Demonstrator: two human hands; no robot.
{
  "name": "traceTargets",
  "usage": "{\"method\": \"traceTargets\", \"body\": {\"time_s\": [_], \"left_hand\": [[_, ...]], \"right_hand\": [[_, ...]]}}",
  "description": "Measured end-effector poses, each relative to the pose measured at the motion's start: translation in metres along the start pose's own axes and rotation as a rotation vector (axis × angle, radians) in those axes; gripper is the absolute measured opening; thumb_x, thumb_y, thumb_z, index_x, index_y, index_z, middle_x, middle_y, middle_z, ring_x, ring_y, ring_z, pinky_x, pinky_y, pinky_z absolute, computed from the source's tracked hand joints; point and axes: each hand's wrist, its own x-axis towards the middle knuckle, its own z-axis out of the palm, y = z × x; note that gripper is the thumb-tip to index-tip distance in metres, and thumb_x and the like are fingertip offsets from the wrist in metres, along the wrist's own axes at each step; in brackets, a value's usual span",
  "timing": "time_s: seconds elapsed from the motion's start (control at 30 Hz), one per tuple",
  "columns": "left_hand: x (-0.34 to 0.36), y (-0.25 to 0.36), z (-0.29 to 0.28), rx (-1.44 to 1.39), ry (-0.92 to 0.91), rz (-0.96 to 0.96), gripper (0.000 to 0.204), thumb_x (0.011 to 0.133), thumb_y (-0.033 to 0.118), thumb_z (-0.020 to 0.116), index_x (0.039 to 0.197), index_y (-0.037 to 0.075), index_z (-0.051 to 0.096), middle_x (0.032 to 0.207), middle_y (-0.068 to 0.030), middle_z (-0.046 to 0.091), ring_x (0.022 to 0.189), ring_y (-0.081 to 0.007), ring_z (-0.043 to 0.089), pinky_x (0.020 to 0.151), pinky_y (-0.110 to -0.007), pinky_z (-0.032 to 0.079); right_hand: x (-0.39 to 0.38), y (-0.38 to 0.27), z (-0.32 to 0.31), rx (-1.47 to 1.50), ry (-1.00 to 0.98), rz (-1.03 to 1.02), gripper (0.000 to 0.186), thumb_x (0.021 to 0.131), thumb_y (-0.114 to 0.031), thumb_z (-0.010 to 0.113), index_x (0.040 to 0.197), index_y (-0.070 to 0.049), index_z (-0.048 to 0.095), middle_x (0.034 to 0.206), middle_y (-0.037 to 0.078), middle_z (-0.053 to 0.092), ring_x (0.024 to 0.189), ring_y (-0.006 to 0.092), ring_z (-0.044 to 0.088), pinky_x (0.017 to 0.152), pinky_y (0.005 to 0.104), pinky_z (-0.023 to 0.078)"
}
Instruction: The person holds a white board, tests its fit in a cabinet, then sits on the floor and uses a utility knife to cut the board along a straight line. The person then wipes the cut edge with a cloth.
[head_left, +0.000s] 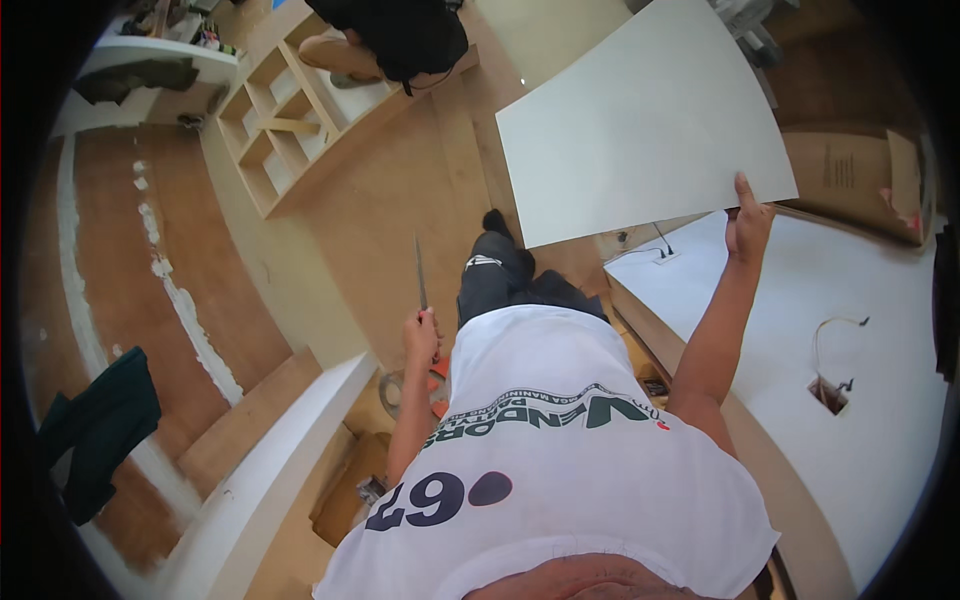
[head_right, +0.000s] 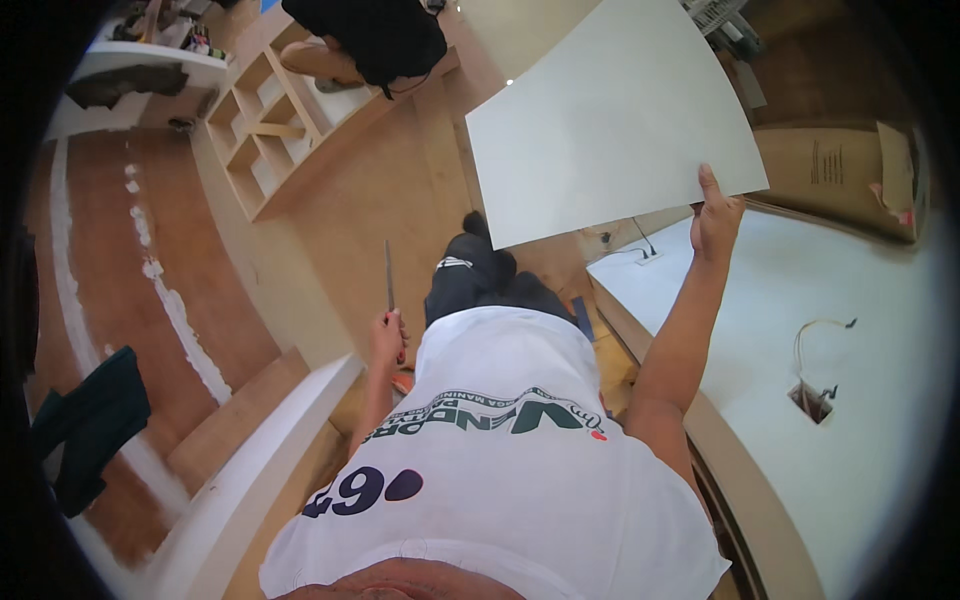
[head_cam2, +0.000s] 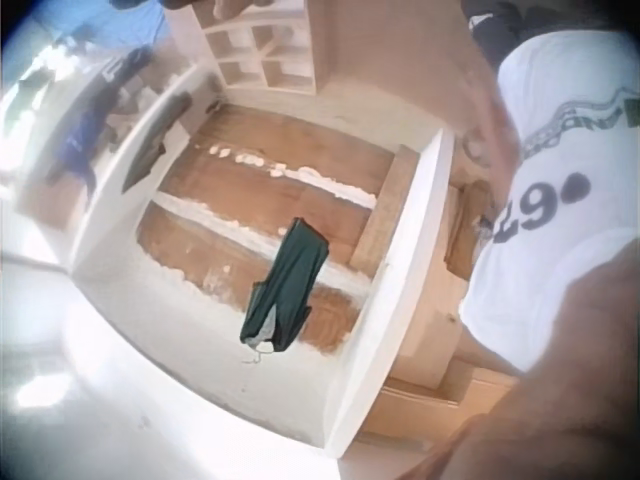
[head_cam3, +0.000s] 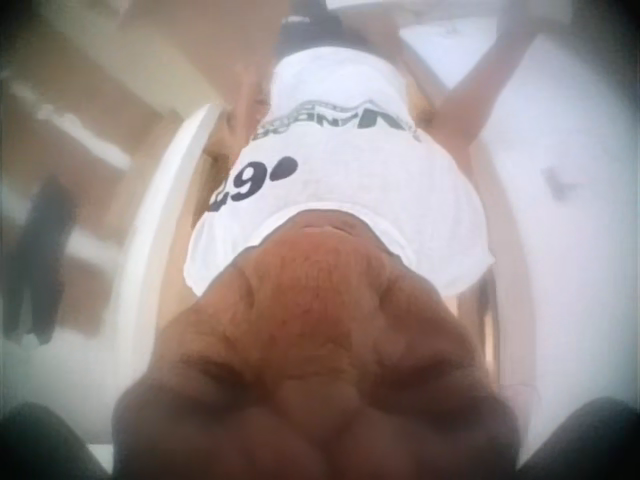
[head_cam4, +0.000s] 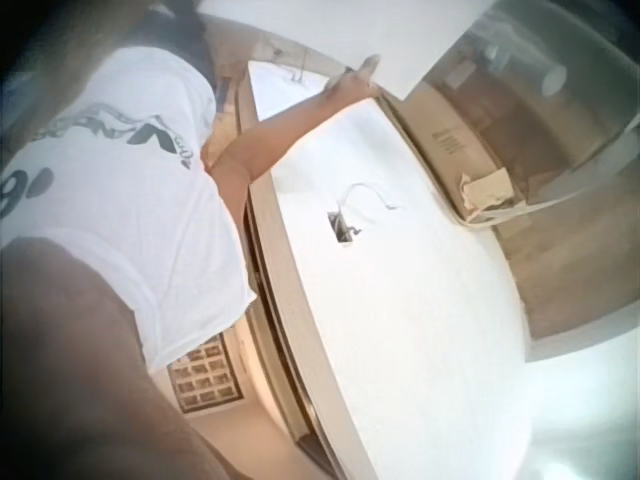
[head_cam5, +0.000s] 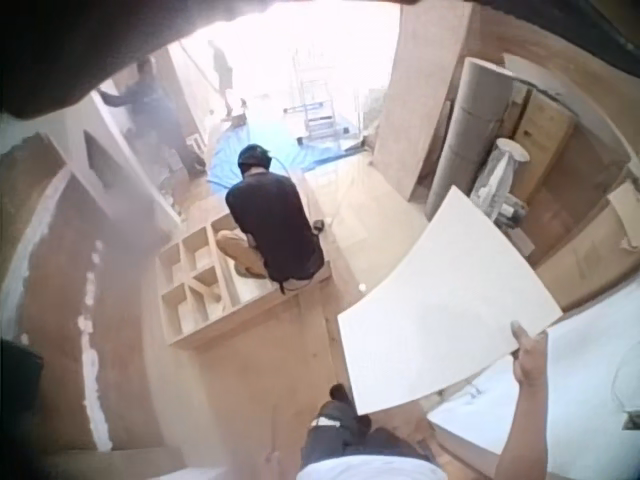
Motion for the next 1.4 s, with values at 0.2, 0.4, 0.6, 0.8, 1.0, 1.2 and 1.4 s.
{"method": "traceTargets", "body": {"time_s": [0.2, 0.4, 0.6, 0.8, 1.0, 1.2, 1.4], "left_hand": [[-0.016, 0.106, 0.012, 0.430, -0.161, 0.184, 0.024, 0.096, 0.022, 0.055, 0.091, -0.001, 0.056, 0.072, -0.0134, 0.060, 0.065, -0.0257, 0.061, 0.058, -0.039, 0.047], [-0.117, 0.318, 0.035, 0.964, -0.380, 0.848, 0.015, 0.091, 0.010, 0.052, 0.100, -0.002, 0.052, 0.084, -0.0222, 0.062, 0.072, -0.0381, 0.063, 0.065, -0.045, 0.052], [-0.196, 0.424, 0.082, 1.110, -0.419, 0.966, 0.018, 0.073, 0.006, 0.063, 0.091, 0.000, 0.060, 0.073, -0.0133, 0.060, 0.066, -0.0223, 0.063, 0.048, -0.036, 0.048], [-0.248, 0.459, 0.141, 1.166, -0.289, 0.969, 0.010, 0.070, 0.009, 0.064, 0.079, 0.004, 0.066, 0.068, -0.0097, 0.061, 0.061, -0.0207, 0.061, 0.046, -0.035, 0.047], [-0.277, 0.460, 0.205, 1.361, 0.162, 1.079, 0.007, 0.062, 0.012, 0.068, 0.067, 0.010, 0.072, 0.061, -0.0063, 0.064, 0.056, -0.0204, 0.060, 0.044, -0.036, 0.047], [-0.192, 0.397, 0.148, 0.937, -0.149, 1.043, 0.020, 0.084, 0.005, 0.056, 0.103, -0.002, 0.056, 0.083, -0.0128, 0.060, 0.076, -0.0292, 0.062, 0.066, -0.040, 0.051], [-0.136, 0.260, 0.077, 0.762, 0.025, 0.409, 0.019, 0.094, 0.019, 0.053, 0.101, 0.002, 0.059, 0.087, -0.0195, 0.063, 0.079, -0.0362, 0.061, 0.067, -0.044, 0.046]], "right_hand": [[0.049, 0.031, 0.026, -0.104, -0.024, 0.079, 0.042, 0.092, -0.006, 0.065, 0.131, 0.000, 0.051, 0.125, 0.009, 0.059, 0.109, 0.0197, 0.060, 0.089, 0.0336, 0.052], [0.119, 0.068, 0.023, -0.145, -0.048, 0.247, 0.038, 0.093, -0.008, 0.064, 0.126, 0.005, 0.052, 0.123, 0.011, 0.059, 0.106, 0.0229, 0.061, 0.090, 0.0396, 0.053], [0.200, 0.104, 0.033, -0.065, -0.189, 0.278, 0.038, 0.093, -0.006, 0.063, 0.128, 0.000, 0.052, 0.119, 0.011, 0.061, 0.104, 0.0248, 0.063, 0.088, 0.0413, 0.055], [0.236, 0.095, 0.039, -0.006, -0.295, 0.299, 0.035, 0.096, -0.006, 0.058, 0.130, -0.002, 0.051, 0.124, 0.011, 0.060, 0.108, 0.0253, 0.062, 0.091, 0.0417, 0.055], [0.239, 0.095, 0.046, 0.104, -0.434, 0.393, 0.040, 0.096, -0.008, 0.058, 0.135, -0.006, 0.047, 0.128, 0.009, 0.058, 0.114, 0.0247, 0.059, 0.093, 0.0397, 0.053], [0.231, 0.105, 0.052, 0.130, -0.386, 0.329, 0.039, 0.094, -0.006, 0.061, 0.131, -0.007, 0.050, 0.122, 0.008, 0.061, 0.107, 0.0219, 0.062, 0.085, 0.0364, 0.055], [0.224, 0.094, 0.052, 0.177, -0.441, 0.367, 0.039, 0.095, -0.007, 0.060, 0.132, -0.007, 0.048, 0.120, 0.007, 0.062, 0.107, 0.0212, 0.063, 0.082, 0.0355, 0.056]]}}
